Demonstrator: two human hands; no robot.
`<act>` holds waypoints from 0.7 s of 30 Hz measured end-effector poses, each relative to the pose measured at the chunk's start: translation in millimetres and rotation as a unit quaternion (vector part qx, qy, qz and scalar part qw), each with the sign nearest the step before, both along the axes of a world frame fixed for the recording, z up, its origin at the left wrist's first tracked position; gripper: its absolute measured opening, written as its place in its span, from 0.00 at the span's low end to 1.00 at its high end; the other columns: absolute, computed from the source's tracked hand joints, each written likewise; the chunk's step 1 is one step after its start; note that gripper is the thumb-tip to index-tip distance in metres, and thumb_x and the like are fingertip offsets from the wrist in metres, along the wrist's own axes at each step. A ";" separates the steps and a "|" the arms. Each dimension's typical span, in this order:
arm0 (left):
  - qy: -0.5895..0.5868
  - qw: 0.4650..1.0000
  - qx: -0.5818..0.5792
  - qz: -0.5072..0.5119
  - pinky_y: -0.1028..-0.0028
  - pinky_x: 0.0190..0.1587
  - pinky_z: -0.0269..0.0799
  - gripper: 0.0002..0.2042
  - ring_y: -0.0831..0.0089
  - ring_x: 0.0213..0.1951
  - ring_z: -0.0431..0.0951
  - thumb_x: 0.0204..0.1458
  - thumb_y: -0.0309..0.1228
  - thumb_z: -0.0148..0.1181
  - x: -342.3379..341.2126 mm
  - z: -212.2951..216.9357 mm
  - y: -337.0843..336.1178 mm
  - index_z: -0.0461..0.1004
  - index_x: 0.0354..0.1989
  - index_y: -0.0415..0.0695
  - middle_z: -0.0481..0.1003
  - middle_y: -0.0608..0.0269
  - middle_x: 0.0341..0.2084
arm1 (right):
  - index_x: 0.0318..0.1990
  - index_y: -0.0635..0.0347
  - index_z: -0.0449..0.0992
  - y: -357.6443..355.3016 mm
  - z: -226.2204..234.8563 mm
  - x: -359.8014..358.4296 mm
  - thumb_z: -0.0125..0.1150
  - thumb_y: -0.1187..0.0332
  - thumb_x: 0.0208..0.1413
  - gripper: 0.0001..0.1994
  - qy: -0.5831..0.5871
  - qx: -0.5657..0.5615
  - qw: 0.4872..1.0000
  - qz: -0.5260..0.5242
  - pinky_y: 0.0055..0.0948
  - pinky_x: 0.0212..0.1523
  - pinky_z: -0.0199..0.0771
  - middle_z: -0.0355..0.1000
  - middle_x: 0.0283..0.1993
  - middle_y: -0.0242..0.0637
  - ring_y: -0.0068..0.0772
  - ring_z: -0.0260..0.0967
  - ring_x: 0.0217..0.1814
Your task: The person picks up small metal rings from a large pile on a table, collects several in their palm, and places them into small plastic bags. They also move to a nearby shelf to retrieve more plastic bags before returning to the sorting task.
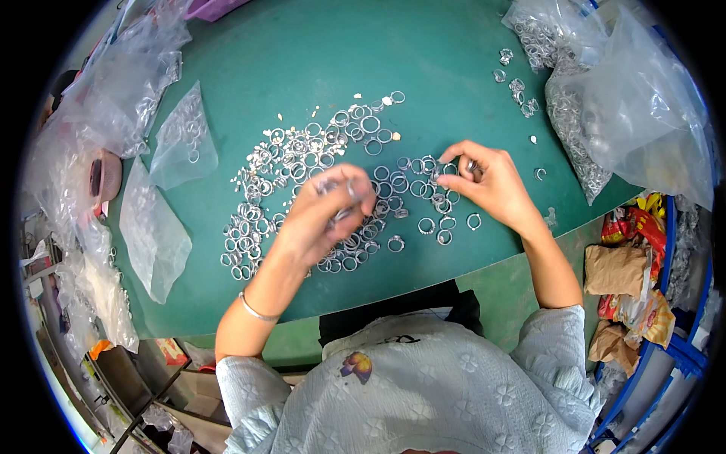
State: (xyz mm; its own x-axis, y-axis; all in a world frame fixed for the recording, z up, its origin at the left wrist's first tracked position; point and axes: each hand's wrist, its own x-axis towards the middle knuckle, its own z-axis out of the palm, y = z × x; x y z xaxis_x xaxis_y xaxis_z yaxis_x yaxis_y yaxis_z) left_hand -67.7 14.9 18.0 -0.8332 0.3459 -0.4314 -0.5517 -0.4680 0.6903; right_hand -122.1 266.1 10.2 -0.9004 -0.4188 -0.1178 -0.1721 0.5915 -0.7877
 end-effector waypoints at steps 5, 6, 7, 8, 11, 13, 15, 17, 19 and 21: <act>-0.046 0.991 0.123 -0.005 0.84 0.13 0.56 0.10 0.79 0.15 0.64 0.49 0.25 0.53 49.7 -11.4 7.2 0.70 0.41 0.37 0.72 0.49 0.27 | 0.31 0.57 0.72 -12.3 -6.3 7.8 0.66 0.67 0.44 0.09 0.102 0.080 0.991 0.034 0.35 0.20 0.58 0.63 0.18 0.35 0.36 0.62 0.18; -0.052 0.989 0.136 -0.002 0.82 0.15 0.58 0.12 0.77 0.16 0.65 0.48 0.24 0.53 56.0 -9.3 9.1 0.70 0.43 0.37 0.72 0.49 0.27 | 0.31 0.57 0.72 -13.3 -3.9 7.1 0.66 0.67 0.44 0.09 0.086 0.079 0.993 0.026 0.35 0.20 0.59 0.64 0.19 0.35 0.36 0.62 0.19; -0.043 0.985 0.168 0.002 0.82 0.13 0.54 0.12 0.76 0.21 0.67 0.49 0.24 0.53 62.2 -10.0 13.5 0.70 0.43 0.37 0.73 0.52 0.31 | 0.31 0.57 0.72 -13.6 -2.7 7.3 0.65 0.67 0.44 0.09 0.069 0.079 0.994 0.019 0.36 0.20 0.59 0.64 0.20 0.35 0.37 0.63 0.19; -0.041 0.983 0.178 0.009 0.83 0.14 0.55 0.12 0.76 0.22 0.67 0.50 0.25 0.52 65.7 -8.5 15.0 0.71 0.43 0.36 0.72 0.52 0.32 | 0.31 0.57 0.73 -17.5 -2.3 7.8 0.65 0.67 0.44 0.09 0.093 0.063 0.993 0.030 0.37 0.20 0.60 0.65 0.20 0.35 0.38 0.64 0.19; -0.043 0.978 0.203 0.030 0.83 0.15 0.57 0.12 0.75 0.26 0.68 0.54 0.30 0.49 68.5 -4.1 23.3 0.71 0.42 0.35 0.71 0.51 0.34 | 0.31 0.57 0.73 -37.2 -1.8 10.4 0.64 0.68 0.44 0.08 0.173 0.055 0.981 0.072 0.38 0.21 0.62 0.66 0.22 0.36 0.41 0.66 0.21; -0.083 0.969 0.227 0.046 0.84 0.16 0.59 0.13 0.75 0.26 0.67 0.57 0.33 0.47 71.5 -6.2 29.3 0.71 0.42 0.36 0.70 0.51 0.35 | 0.31 0.57 0.73 -47.0 -10.6 13.6 0.63 0.68 0.45 0.07 0.234 0.098 0.961 0.113 0.39 0.22 0.63 0.67 0.23 0.37 0.42 0.67 0.22; -0.158 0.951 0.259 0.059 0.85 0.16 0.62 0.15 0.76 0.26 0.65 0.59 0.36 0.44 77.7 -12.3 33.8 0.70 0.42 0.36 0.69 0.49 0.36 | 0.29 0.59 0.74 -48.4 -11.9 11.2 0.62 0.70 0.46 0.05 0.232 0.072 0.965 0.099 0.38 0.21 0.64 0.69 0.25 0.38 0.43 0.68 0.23; -0.188 0.949 0.244 0.066 0.84 0.17 0.65 0.17 0.75 0.27 0.67 0.61 0.37 0.42 80.4 -11.8 35.8 0.69 0.44 0.35 0.70 0.53 0.36 | 0.29 0.60 0.74 -43.5 -7.4 8.1 0.62 0.71 0.46 0.04 0.190 0.028 0.978 0.086 0.34 0.20 0.64 0.69 0.25 0.35 0.36 0.68 0.21; -0.213 0.948 0.217 0.092 0.83 0.18 0.66 0.17 0.75 0.28 0.69 0.61 0.36 0.42 79.9 -7.5 39.3 0.69 0.45 0.34 0.71 0.53 0.38 | 0.30 0.61 0.75 -38.6 5.1 11.9 0.61 0.73 0.47 0.03 -0.006 -0.074 0.996 0.057 0.28 0.21 0.63 0.69 0.24 0.32 0.26 0.66 0.22; -0.229 0.946 0.211 0.094 0.76 0.26 0.74 0.18 0.70 0.35 0.74 0.61 0.38 0.42 76.2 -4.6 40.6 0.68 0.47 0.35 0.73 0.55 0.40 | 0.30 0.62 0.76 -37.6 18.7 22.3 0.60 0.75 0.48 0.02 -0.105 -0.162 0.977 0.086 0.23 0.22 0.61 0.67 0.24 0.28 0.17 0.62 0.23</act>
